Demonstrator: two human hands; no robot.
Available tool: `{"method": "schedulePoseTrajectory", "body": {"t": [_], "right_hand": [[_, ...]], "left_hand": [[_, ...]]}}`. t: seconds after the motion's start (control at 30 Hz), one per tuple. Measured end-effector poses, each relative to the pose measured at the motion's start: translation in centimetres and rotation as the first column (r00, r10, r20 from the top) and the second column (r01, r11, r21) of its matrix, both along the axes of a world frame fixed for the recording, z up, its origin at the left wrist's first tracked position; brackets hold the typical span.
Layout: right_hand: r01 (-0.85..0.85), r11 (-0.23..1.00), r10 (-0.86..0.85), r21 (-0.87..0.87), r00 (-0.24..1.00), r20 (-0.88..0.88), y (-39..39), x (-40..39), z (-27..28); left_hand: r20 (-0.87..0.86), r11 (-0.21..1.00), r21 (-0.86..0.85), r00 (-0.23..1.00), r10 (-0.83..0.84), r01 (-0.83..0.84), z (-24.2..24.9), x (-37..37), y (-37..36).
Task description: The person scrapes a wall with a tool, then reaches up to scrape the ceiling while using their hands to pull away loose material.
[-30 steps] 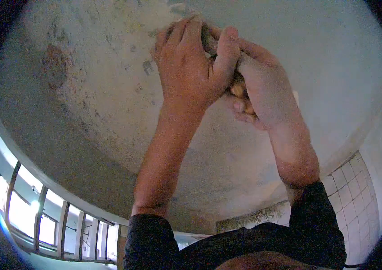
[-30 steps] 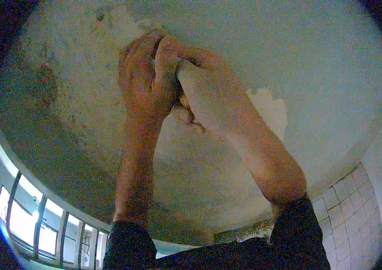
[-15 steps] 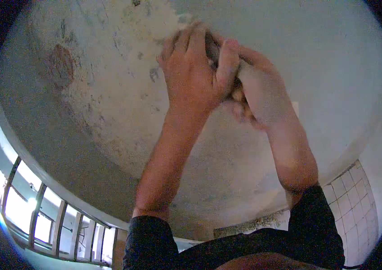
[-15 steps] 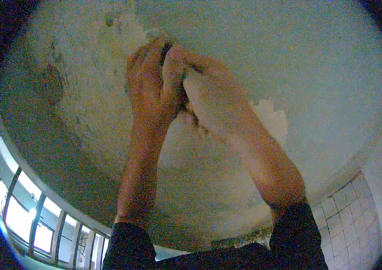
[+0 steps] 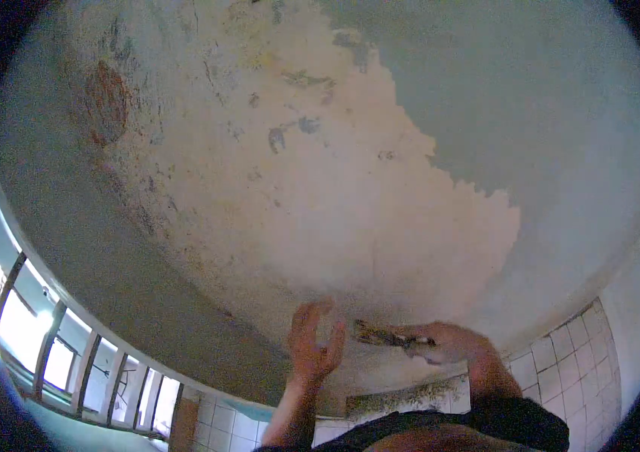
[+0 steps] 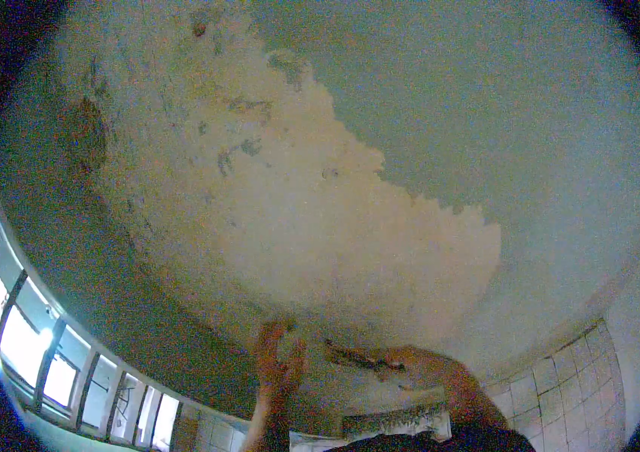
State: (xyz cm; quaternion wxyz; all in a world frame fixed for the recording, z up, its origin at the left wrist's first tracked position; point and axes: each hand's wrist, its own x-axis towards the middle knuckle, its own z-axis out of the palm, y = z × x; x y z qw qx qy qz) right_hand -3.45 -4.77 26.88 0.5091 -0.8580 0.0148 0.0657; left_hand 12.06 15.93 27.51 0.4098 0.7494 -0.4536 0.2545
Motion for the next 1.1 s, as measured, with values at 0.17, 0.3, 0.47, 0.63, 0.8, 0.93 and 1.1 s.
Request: {"method": "schedulePoseTrajectory", "body": {"t": [0.17, 0.3, 0.47, 0.63, 0.8, 0.93, 1.1], "right_hand": [[0.132, 0.969, -0.108, 0.206, 0.986, -0.126, -0.9, -0.2, -8.6], [-0.154, 0.988, 0.147, 0.023, 0.967, 0.207, -1.4, 3.4, -13.9], [-0.261, 0.964, 0.245, 0.051, 0.946, 0.21, 1.3, 7.2, -9.2], [-0.289, 0.952, 0.239, 0.103, 0.907, 0.346, 3.5, 8.9, -11.9], [-0.275, 0.952, 0.255, 0.132, 0.956, 0.147, 2.8, 6.7, -15.4], [-0.176, 0.976, 0.178, 0.127, 0.984, -0.001, 1.7, 3.8, -18.8], [-0.341, 0.936, 0.344, -0.089, 0.939, 0.02, -2.2, 3.4, -19.2]], "left_hand": [[-0.283, 0.895, 0.389, 0.896, 0.343, -0.22, -11.5, 0.9, 4.2], [-0.611, 0.89, 0.453, 0.705, 0.359, -0.06, -13.8, 0.0, 5.2], [-0.359, 0.928, 0.35, 0.896, 0.261, -0.131, -14.4, -0.5, 2.3], [-0.52, 0.984, 0.123, 0.836, 0.174, -0.128, -11.5, -0.6, 0.3], [-0.605, 0.989, 0.071, 0.782, 0.149, -0.133, -13.3, -2.6, 0.0], [-0.737, 0.988, 0.143, 0.661, 0.142, -0.054, -14.1, -4.5, -0.8], [-0.711, 0.978, 0.208, 0.69, 0.136, 0.022, -12.3, -6.2, -2.2]]}}
